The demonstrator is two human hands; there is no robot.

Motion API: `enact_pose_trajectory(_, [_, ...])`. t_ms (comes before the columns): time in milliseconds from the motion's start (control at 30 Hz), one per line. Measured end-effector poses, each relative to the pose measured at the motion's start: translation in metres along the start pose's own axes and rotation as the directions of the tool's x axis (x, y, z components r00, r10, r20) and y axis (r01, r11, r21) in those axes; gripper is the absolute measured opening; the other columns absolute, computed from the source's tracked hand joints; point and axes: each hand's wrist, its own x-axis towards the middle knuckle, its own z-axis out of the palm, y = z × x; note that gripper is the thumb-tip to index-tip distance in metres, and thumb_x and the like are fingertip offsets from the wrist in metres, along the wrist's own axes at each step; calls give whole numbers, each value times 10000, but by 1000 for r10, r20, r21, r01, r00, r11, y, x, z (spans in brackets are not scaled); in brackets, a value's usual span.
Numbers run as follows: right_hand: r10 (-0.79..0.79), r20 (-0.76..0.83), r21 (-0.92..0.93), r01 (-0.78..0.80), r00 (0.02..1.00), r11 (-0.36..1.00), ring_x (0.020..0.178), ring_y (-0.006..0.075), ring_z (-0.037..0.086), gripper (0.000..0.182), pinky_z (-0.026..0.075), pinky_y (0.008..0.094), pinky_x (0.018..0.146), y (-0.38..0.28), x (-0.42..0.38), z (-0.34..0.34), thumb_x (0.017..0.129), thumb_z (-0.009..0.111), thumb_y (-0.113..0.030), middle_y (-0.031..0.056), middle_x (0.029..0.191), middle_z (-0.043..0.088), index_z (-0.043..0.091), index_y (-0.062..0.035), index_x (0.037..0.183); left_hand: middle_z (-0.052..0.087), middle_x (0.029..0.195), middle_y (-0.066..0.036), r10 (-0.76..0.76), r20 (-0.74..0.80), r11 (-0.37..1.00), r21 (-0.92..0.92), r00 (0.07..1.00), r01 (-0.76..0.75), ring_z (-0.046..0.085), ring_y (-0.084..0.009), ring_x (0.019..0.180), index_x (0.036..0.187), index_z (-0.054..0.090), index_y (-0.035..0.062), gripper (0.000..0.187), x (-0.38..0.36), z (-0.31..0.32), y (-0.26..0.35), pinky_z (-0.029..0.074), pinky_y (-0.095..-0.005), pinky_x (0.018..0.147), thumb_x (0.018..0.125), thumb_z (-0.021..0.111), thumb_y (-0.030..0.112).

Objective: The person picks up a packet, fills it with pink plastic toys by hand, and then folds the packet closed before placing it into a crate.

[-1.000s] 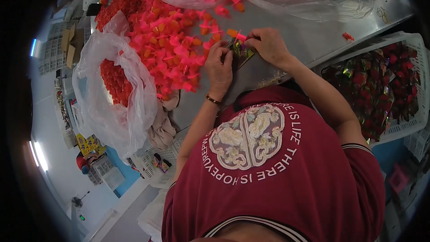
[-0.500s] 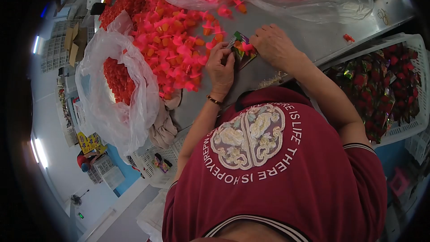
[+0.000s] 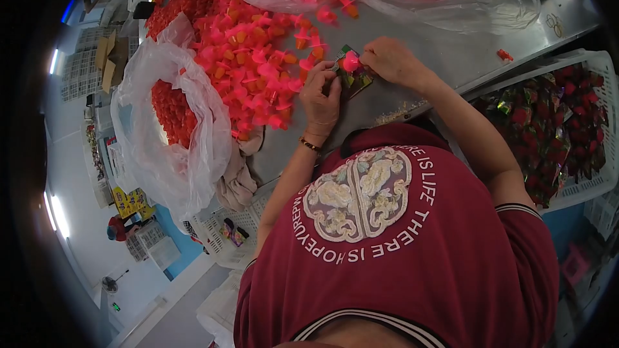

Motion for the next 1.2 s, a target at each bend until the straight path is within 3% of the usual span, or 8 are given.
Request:
enact_pose_trajectory(133, [-309, -170, -342, 238, 936, 909, 746, 305, 596, 195, 456, 400, 690, -3, -15, 15, 832, 534, -190, 135, 738, 604, 617, -33, 753, 627, 1036, -141, 97, -28, 994, 56, 995, -96, 634, -280, 802, 857, 578, -1, 100, 1, 2, -3, 504, -335, 672, 771, 628, -5])
enact_pose_trajectory(200, [-546, -68, -642, 382, 835, 665, 806, 242, 554, 140, 420, 360, 724, -7, -19, 11, 816, 569, -166, 85, 777, 530, 569, -45, 744, 626, 1034, -143, 116, -38, 992, 49, 992, -114, 632, -282, 797, 856, 577, -2, 95, 2, 1, -2, 503, -335, 671, 775, 627, -4])
enact_pose_trajectory(300, [-555, 56, -783, 382, 830, 491, 886, 207, 539, 84, 404, 333, 797, -9, -21, 5, 767, 559, -147, 64, 843, 555, 611, -85, 743, 626, 1034, -144, 91, -55, 996, 16, 994, -91, 629, -281, 799, 857, 578, -3, 94, 2, 1, -1, 501, -329, 670, 777, 627, -4])
enact_pose_trajectory(633, [-708, 82, -764, 500, 701, 407, 879, 203, 536, 80, 407, 323, 786, -11, -16, -1, 743, 576, -140, 61, 832, 549, 600, -64, 746, 613, 1066, -146, 63, -37, 998, -14, 997, -64, 624, -270, 828, 876, 576, -7, 117, 1, -3, 2, 499, -320, 673, 776, 631, -34])
enact_pose_trajectory(733, [-665, 26, -640, 523, 746, 562, 869, 233, 545, 83, 422, 341, 767, -13, -14, -1, 774, 586, -144, 74, 832, 548, 610, -66, 758, 609, 1073, -151, 47, -15, 998, -44, 999, -48, 621, -271, 836, 889, 574, -8, 118, 0, -4, 2, 499, -318, 678, 786, 623, -39])
enact_pose_trajectory(800, [-424, -118, -403, 347, 898, 847, 859, 283, 552, 110, 436, 368, 757, -13, -15, 5, 823, 616, -140, 89, 852, 562, 611, -32, 801, 607, 1076, -154, 48, -8, 997, -65, 999, -48, 620, -272, 840, 894, 572, -9, 117, 0, -3, 1, 498, -316, 680, 792, 618, -40])
enact_pose_trajectory(900, [-331, -117, -250, 295, 936, 922, 861, 311, 553, 109, 443, 374, 756, -13, -15, 10, 830, 619, -130, 97, 865, 562, 618, -24, 804, 605, 1080, -157, 44, -30, 994, -103, 999, -47, 618, -272, 845, 900, 569, -10, 110, 0, -3, 1, 497, -314, 687, 802, 613, -35])
enact_pose_trajectory(1200, [-633, 20, -560, 533, 774, 634, 971, 222, 557, 103, 443, 356, 820, -11, -7, 1, 767, 616, -171, 63, 978, 585, 653, -78, 789, 610, 1094, -134, 158, -15, 987, -5, 987, -158, 625, -210, 824, 888, 573, -8, 78, 6, -9, 8, 501, -284, 669, 821, 611, -22])
